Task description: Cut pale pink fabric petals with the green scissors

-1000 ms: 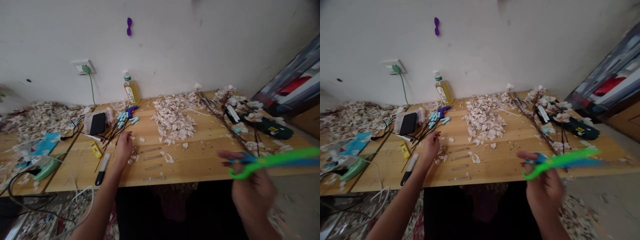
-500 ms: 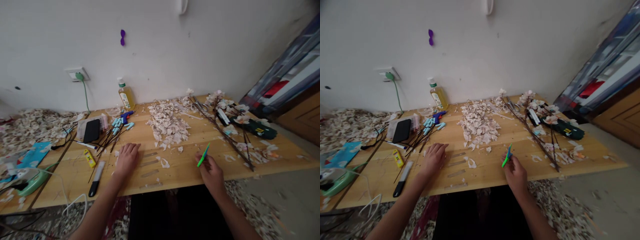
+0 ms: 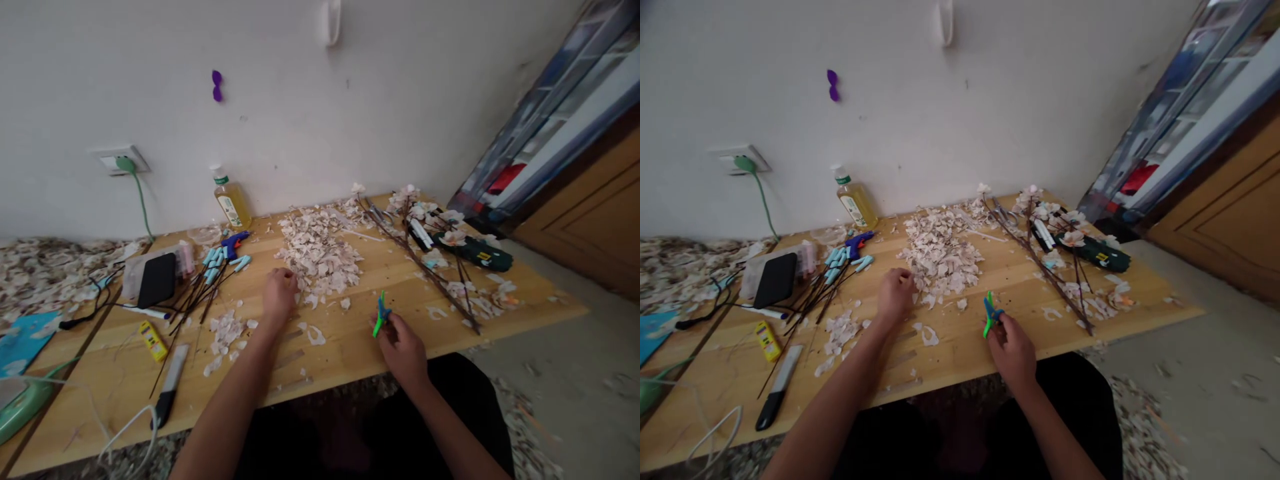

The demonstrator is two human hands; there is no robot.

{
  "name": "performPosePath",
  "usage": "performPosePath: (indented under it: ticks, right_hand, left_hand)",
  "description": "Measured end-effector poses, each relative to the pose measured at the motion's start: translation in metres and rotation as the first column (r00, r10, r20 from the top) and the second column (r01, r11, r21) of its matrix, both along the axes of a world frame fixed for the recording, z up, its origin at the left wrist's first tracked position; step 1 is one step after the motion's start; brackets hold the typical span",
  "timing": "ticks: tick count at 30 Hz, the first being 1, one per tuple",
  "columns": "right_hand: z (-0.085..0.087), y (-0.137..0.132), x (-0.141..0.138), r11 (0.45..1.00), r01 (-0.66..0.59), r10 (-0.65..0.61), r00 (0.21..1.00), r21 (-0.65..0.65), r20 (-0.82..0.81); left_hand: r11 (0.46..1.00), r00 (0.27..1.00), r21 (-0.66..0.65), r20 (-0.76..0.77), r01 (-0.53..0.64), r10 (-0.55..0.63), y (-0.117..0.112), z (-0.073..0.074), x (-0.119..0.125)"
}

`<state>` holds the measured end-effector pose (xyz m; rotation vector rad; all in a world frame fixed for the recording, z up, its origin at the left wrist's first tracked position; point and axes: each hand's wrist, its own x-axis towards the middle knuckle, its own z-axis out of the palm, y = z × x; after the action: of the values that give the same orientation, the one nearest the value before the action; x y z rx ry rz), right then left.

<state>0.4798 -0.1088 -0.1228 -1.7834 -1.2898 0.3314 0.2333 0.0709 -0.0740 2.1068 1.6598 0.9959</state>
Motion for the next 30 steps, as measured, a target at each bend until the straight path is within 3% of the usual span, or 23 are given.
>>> performPosePath:
  ticks: [2,5,7,11,14,18,21,23,26,28,30]
  right_hand:
    - [-0.001,0.001,-0.001,1.000,0.014,-0.014,1.000,-0.001,0.024]
    - [-0.002,0.003,-0.002,0.999,0.031,-0.032,0.996,0.011,0.088]
    - [-0.003,0.004,-0.001,0.999,0.022,-0.025,0.990,0.022,0.141]
    - [-0.004,0.005,0.001,0.999,-0.025,0.020,0.982,0.022,0.186]
    - [-0.003,0.005,0.000,0.999,-0.033,0.031,0.980,0.006,0.197]
    - [0.001,0.006,-0.002,0.999,-0.047,0.042,0.978,0.020,0.205]
    - [0.002,0.006,-0.002,0.998,-0.047,0.038,0.978,0.036,0.206]
    - [0.002,0.006,-0.001,0.998,-0.048,0.037,0.976,0.044,0.212]
    - [0.001,0.005,0.001,0.997,-0.048,0.035,0.979,0.060,0.201]
    - [0.002,0.003,-0.001,0.995,-0.069,0.058,0.989,0.075,0.133]
    - [0.006,0.001,-0.009,0.989,-0.118,0.122,0.992,0.090,-0.037]
  left_hand:
    - [0.992,0.999,0.122,0.020,-0.040,0.038,0.000,0.009,0.006]
    - [0.972,0.985,0.178,-0.108,0.151,-0.133,0.005,0.017,0.032]
    - [0.952,0.946,0.106,-0.191,0.286,-0.263,0.014,0.018,0.061]
    - [0.960,0.931,-0.050,-0.236,0.275,-0.279,0.042,0.016,0.119]
    - [0.947,0.916,-0.150,-0.247,0.286,-0.316,0.060,0.016,0.139]
    - [0.937,0.925,-0.050,-0.147,0.346,-0.349,0.074,0.027,0.130]
    - [0.941,0.942,0.079,0.042,0.328,-0.332,0.075,0.043,0.107]
    - [0.951,0.933,0.071,0.184,0.301,-0.309,0.065,0.052,0.089]
    - [0.951,0.844,-0.027,0.470,0.307,-0.259,0.029,0.053,0.065]
    - [0.944,0.739,-0.098,0.649,0.314,-0.178,-0.006,0.041,0.054]
    - [0.926,0.608,-0.147,0.787,0.348,-0.103,-0.041,0.023,0.048]
